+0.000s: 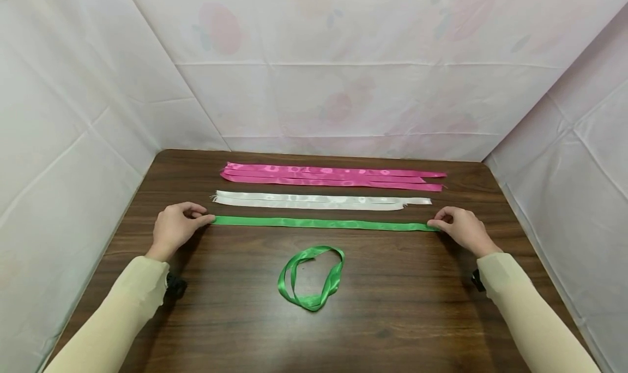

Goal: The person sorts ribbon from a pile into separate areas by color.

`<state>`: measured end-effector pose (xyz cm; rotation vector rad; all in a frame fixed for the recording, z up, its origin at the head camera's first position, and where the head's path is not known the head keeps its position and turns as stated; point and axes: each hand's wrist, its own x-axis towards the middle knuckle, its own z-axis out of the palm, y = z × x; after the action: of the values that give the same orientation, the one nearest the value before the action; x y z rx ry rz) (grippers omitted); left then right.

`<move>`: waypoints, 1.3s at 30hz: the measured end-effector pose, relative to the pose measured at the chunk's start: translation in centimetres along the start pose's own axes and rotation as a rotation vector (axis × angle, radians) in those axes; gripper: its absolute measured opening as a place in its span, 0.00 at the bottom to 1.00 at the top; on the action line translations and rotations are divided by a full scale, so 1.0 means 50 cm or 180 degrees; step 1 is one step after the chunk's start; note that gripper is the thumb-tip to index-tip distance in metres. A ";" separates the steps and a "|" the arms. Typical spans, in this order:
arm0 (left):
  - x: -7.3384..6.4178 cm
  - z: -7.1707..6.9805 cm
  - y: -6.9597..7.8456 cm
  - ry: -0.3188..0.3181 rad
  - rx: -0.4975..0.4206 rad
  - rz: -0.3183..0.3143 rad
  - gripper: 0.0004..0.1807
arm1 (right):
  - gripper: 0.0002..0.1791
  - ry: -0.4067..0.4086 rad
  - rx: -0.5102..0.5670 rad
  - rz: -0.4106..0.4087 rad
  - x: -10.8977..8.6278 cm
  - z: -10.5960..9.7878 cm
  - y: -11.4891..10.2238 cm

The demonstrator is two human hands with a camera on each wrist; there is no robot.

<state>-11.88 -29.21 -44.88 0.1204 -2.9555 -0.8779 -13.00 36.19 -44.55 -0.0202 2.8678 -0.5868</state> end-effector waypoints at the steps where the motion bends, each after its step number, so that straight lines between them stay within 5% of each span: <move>1: 0.000 -0.003 0.002 0.0028 0.0007 0.0024 0.19 | 0.25 0.0045 -0.0022 -0.0019 -0.002 -0.004 -0.002; 11: -0.008 -0.020 0.059 0.0428 0.0065 0.0596 0.16 | 0.20 0.0799 -0.0193 -0.0354 -0.030 -0.034 -0.046; 19: -0.028 -0.006 0.109 0.0516 0.0034 0.0863 0.12 | 0.15 0.1008 -0.0186 -0.0674 -0.049 -0.032 -0.097; 39: -0.101 0.083 0.201 -0.0320 -0.0044 0.1060 0.12 | 0.07 0.0975 0.0009 -0.1592 -0.076 0.062 -0.234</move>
<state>-7.75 -18.09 -43.03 -0.4157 -2.9309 -0.8771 -9.01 24.44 -41.98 -0.7240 3.1657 -0.7343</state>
